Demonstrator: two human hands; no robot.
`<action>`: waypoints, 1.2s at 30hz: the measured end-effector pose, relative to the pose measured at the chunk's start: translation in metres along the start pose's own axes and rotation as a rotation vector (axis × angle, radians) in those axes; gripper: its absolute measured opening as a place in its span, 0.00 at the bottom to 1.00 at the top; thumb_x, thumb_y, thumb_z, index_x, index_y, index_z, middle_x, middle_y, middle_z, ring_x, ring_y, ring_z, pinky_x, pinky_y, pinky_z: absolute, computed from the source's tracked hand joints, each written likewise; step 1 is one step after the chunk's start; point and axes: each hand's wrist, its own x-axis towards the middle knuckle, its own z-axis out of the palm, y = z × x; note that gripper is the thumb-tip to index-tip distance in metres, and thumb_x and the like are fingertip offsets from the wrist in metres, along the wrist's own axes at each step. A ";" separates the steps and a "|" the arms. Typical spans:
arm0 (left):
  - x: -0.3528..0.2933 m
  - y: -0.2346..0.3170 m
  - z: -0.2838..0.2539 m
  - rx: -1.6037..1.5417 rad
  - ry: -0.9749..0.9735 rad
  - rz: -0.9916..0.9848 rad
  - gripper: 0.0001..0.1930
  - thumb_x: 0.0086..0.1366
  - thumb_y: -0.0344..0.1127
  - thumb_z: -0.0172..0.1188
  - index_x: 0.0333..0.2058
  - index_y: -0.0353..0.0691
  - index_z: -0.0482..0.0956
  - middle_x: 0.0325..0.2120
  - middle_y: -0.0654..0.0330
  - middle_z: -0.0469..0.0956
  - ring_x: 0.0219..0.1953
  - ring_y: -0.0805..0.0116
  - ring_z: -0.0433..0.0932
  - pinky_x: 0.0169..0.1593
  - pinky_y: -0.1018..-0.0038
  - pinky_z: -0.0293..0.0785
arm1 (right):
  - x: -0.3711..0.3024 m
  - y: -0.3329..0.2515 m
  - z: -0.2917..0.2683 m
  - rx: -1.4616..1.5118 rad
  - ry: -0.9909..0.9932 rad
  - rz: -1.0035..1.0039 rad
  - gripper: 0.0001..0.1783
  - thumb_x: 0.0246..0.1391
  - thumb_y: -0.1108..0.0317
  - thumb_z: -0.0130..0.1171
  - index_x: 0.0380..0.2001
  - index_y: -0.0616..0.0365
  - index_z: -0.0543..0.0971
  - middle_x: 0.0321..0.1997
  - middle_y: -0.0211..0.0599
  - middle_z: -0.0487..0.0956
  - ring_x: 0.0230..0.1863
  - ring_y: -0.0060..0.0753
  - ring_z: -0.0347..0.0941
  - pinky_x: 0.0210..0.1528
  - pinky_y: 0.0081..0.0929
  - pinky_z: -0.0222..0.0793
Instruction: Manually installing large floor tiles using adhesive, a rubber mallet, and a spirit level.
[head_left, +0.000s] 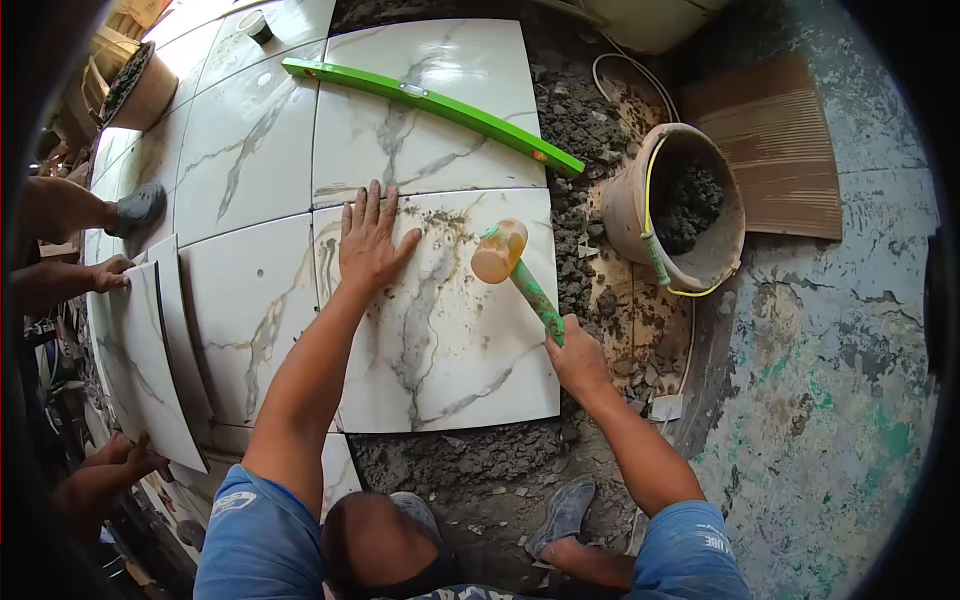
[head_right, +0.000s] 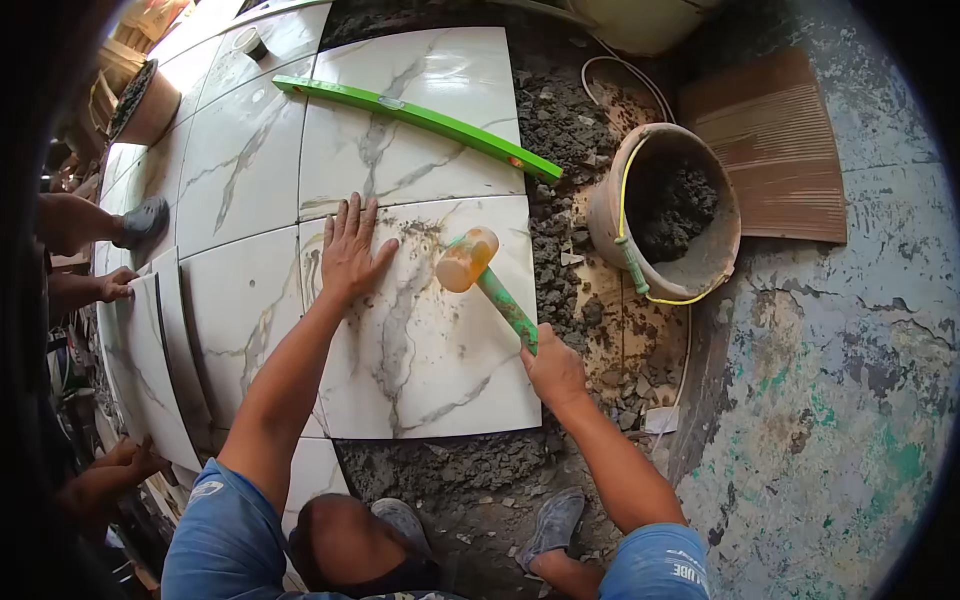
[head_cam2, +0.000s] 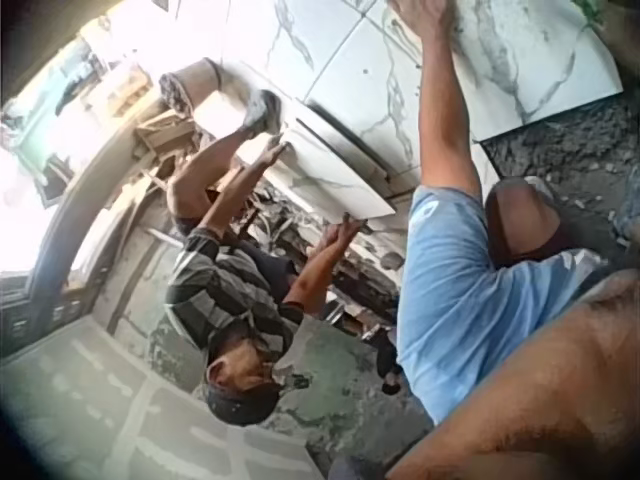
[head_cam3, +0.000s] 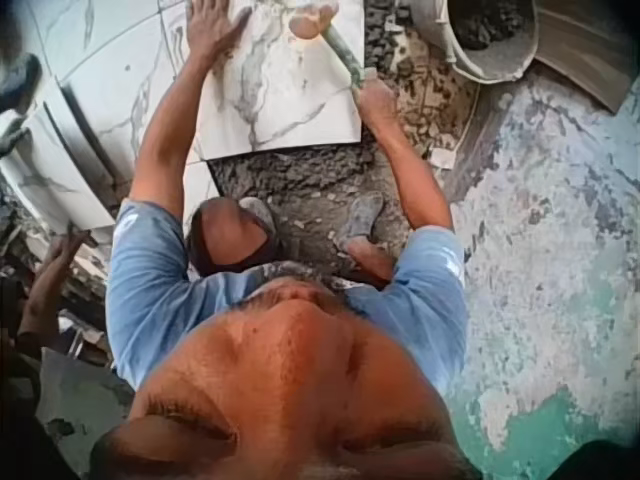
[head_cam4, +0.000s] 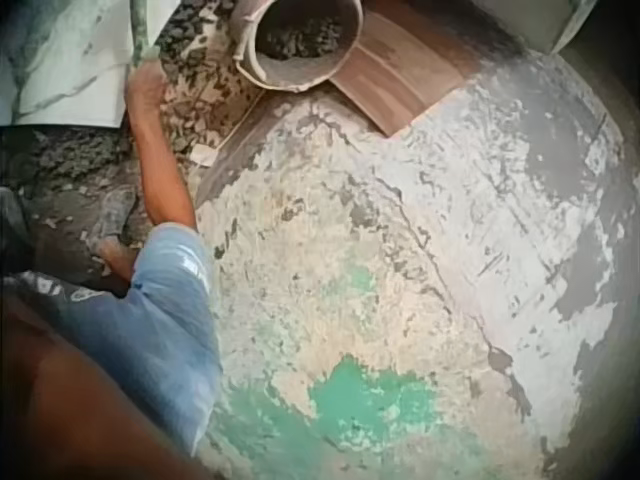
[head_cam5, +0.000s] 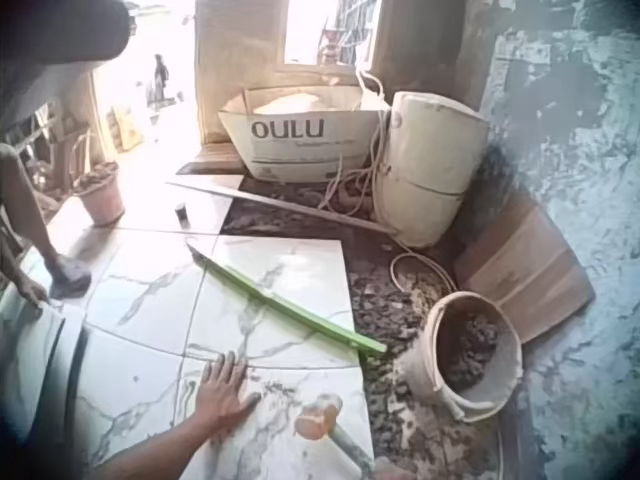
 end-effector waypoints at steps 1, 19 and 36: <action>-0.001 0.001 -0.004 0.021 -0.015 -0.002 0.42 0.65 0.66 0.44 0.72 0.54 0.48 0.72 0.50 0.44 0.74 0.50 0.43 0.73 0.55 0.34 | 0.001 -0.001 -0.005 -0.043 -0.066 0.043 0.19 0.58 0.55 0.59 0.40 0.57 0.66 0.33 0.53 0.80 0.34 0.62 0.77 0.37 0.55 0.71; 0.005 0.005 -0.010 0.061 -0.044 -0.010 0.40 0.64 0.65 0.46 0.71 0.58 0.52 0.72 0.49 0.45 0.73 0.49 0.43 0.73 0.54 0.34 | -0.018 0.008 -0.010 -0.010 -0.146 0.186 0.19 0.58 0.54 0.57 0.40 0.58 0.66 0.31 0.54 0.79 0.34 0.64 0.76 0.36 0.56 0.71; 0.003 -0.004 0.005 0.076 0.052 -0.005 0.41 0.65 0.71 0.40 0.71 0.59 0.51 0.72 0.51 0.47 0.73 0.51 0.44 0.73 0.54 0.35 | -0.101 0.018 0.023 0.016 -0.282 0.312 0.19 0.60 0.53 0.54 0.40 0.60 0.69 0.29 0.59 0.78 0.35 0.65 0.77 0.37 0.56 0.70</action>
